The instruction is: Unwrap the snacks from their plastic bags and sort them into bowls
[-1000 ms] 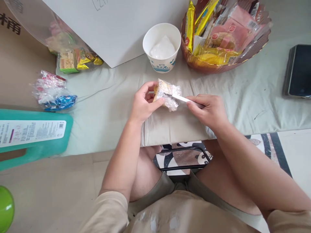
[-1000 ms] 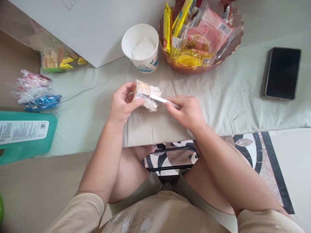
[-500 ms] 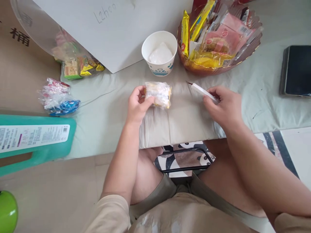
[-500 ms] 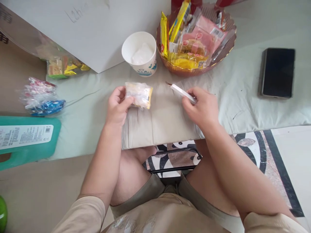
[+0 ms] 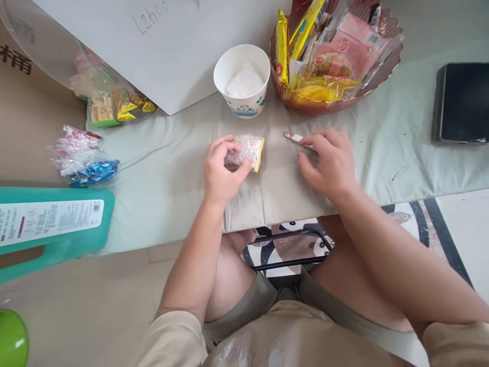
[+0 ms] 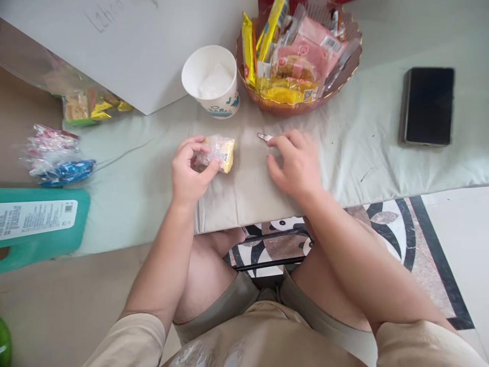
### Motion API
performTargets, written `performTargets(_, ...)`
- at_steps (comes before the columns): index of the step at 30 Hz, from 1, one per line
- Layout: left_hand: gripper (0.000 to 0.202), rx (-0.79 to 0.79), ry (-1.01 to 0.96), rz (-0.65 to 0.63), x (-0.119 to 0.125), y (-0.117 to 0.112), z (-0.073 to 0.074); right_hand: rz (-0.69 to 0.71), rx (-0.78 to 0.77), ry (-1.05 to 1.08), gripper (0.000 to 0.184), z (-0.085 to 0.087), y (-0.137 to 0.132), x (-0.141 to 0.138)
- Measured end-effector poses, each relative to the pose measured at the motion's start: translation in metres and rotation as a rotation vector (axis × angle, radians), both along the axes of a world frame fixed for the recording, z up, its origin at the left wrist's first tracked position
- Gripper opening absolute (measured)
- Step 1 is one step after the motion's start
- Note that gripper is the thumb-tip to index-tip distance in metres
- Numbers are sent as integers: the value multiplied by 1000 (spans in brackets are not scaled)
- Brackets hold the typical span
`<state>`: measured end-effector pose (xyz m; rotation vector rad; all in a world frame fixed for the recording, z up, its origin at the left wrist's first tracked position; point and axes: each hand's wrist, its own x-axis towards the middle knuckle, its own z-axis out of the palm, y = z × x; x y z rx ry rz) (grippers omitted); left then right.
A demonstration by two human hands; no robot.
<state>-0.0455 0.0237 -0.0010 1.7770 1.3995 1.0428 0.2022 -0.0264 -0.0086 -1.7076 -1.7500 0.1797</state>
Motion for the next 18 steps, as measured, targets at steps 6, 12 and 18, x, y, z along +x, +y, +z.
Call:
performTargets(6, 32, -194, -419, 42, 7, 0, 3, 175, 55, 81, 16, -2, 1, -18)
performTargets(12, 24, -556, -902, 188, 8, -1, 11, 455, 55, 207, 51, 6, -2, -24)
performTargets(18, 30, -329, -744, 275, 0, 4, 5, 491, -14, 150, 35, 3, -5, -28)
